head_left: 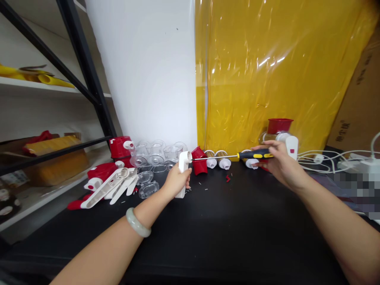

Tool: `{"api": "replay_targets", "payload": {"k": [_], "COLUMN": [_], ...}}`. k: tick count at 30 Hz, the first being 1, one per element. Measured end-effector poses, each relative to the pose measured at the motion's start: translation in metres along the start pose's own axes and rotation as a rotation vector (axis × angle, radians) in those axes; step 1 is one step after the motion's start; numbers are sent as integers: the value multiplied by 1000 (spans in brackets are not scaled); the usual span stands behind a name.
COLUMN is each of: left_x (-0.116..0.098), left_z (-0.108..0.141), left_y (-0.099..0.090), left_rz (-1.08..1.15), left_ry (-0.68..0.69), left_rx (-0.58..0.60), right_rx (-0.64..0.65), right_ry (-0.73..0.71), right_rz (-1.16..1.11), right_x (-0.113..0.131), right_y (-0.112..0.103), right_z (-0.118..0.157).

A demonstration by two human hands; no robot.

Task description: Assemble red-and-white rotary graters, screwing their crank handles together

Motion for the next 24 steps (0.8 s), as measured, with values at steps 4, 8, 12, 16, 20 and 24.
{"api": "replay_targets", "payload": {"k": [4,8,12,16,20,24], "left_x": [1,-1,-3,-2,0,1], "left_z": [-1,0,-1,-1,-3,-7], "left_y": [-1,-2,-3,-2,-3,-7], "left_rz": [-12,-28,-49,-66,-37,-65], "left_ry": [12,39,45,42,48,43], "left_rx": [6,20,16,43,41,18], "right_rx": [62,27,13,13,-12,87], "right_ry": [0,103,47,23,33,-26], "right_rz": [206,355,-7,237,252,92], "right_x": [-1,-11,-11,-8,-8,-5], "right_y": [-2,-5,-2,-6,-8,-2], "right_z": [-1,-5,-6,-5,-5,-4]}}
Point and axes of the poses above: each hand's wrist, its own z-axis away from the middle knuckle, its own y-axis out of the palm, x = y × z, the point moved 2 cm from there along -z, towards the middle knuckle, and after that the axes turned 8 degrees about z, right-handed, at the moved point
